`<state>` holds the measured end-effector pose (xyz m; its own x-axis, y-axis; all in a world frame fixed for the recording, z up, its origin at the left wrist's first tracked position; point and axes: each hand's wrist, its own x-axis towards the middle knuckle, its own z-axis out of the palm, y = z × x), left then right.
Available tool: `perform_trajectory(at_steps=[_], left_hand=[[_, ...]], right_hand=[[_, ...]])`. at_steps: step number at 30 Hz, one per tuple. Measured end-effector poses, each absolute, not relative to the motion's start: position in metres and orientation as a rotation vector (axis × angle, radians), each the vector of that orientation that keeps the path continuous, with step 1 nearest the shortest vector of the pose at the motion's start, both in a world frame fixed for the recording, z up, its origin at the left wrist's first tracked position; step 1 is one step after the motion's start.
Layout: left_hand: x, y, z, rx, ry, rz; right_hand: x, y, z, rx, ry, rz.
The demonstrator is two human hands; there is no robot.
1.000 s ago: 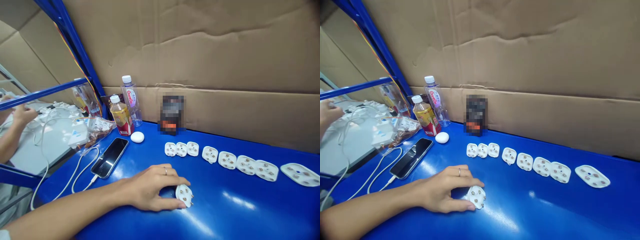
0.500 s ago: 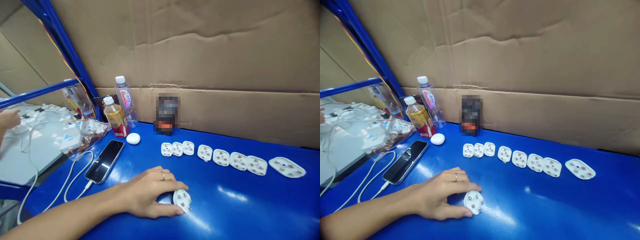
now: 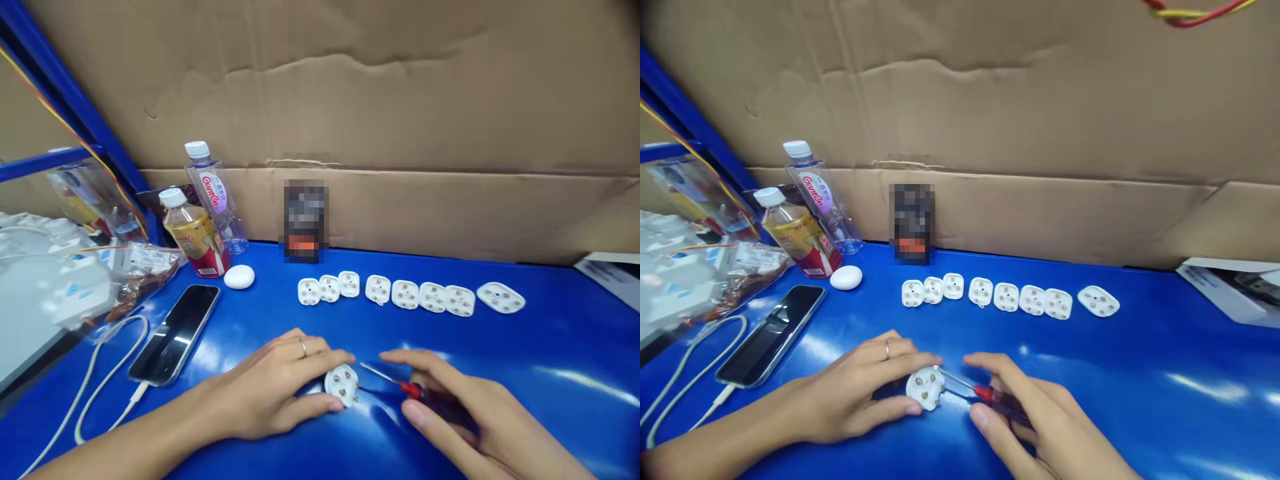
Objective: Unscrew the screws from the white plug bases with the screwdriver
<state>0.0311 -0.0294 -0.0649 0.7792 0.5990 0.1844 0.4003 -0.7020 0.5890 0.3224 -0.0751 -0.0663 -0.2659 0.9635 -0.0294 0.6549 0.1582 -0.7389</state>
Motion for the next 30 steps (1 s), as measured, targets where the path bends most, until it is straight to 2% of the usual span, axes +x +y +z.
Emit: perform_trajectory(at_steps=[7,19,25,30], left_hand=[[0.032,-0.030,-0.065,2.408,0.779,0.548],[0.033,-0.025,-0.060,2.409,0.805,0.671],[0.052,-0.027,-0.043,2.239,1.064,0.779],[0.079,-0.035,-0.031,1.969,1.188,0.762]], right_hand=[[0.322,-0.077,-0.067,-1.391,-2.102,0.740],[0.311,-0.070,-0.056,-1.243,-2.177,0.773],[0.318,-0.067,-0.043,-1.076,-2.009,0.933],[0.320,-0.065,-0.018,-1.060,-1.827,0.923]])
